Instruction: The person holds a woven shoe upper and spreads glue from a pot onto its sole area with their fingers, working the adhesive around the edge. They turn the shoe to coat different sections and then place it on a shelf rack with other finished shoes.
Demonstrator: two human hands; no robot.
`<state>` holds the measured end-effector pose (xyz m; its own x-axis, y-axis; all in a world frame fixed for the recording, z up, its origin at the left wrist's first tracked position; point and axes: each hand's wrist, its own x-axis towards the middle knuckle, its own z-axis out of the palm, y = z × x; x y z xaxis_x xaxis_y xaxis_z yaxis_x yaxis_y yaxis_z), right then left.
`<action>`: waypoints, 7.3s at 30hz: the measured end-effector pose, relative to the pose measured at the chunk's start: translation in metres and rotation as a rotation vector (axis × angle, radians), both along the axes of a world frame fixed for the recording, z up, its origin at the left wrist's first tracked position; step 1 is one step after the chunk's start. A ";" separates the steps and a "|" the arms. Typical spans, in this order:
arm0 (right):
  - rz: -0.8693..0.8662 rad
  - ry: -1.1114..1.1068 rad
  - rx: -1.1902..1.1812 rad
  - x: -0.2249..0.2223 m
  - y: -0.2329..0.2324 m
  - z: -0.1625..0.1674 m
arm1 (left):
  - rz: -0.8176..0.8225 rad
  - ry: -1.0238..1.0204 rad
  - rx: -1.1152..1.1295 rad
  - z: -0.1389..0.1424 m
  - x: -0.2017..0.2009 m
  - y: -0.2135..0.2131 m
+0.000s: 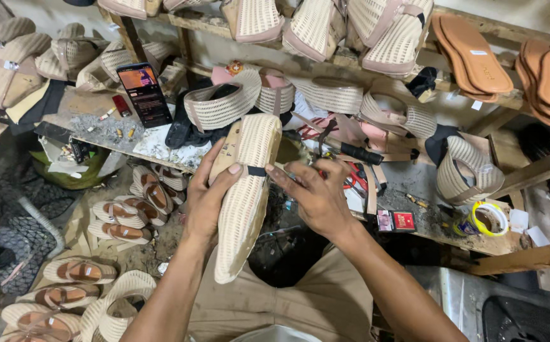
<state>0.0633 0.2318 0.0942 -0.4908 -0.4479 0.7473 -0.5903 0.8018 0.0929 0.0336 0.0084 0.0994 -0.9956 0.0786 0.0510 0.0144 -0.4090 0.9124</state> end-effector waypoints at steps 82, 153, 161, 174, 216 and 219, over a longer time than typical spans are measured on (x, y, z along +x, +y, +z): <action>-0.112 -0.394 -0.288 -0.027 -0.008 -0.020 | -0.253 -0.354 0.540 -0.007 -0.009 0.008; 0.064 -0.130 -0.017 0.011 -0.035 -0.007 | -0.209 -0.307 0.405 -0.008 -0.024 0.011; -0.261 -0.300 -0.021 -0.072 -0.002 -0.020 | -0.119 -0.339 0.539 -0.015 -0.019 -0.002; 0.281 -0.754 -0.582 -0.046 0.000 -0.017 | 0.132 -0.269 0.257 -0.018 -0.037 0.012; 0.181 0.160 -0.233 -0.001 -0.057 0.058 | 0.171 -0.208 0.076 0.002 0.002 0.015; 0.153 0.183 -0.275 -0.008 -0.065 0.079 | 0.255 0.563 -0.427 -0.005 0.015 0.011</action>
<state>0.0556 0.1671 0.1731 -0.2804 -0.2758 0.9194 -0.6990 0.7151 0.0014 0.0491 0.0198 0.0944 -0.8181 -0.0244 0.5745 0.5726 0.0576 0.8178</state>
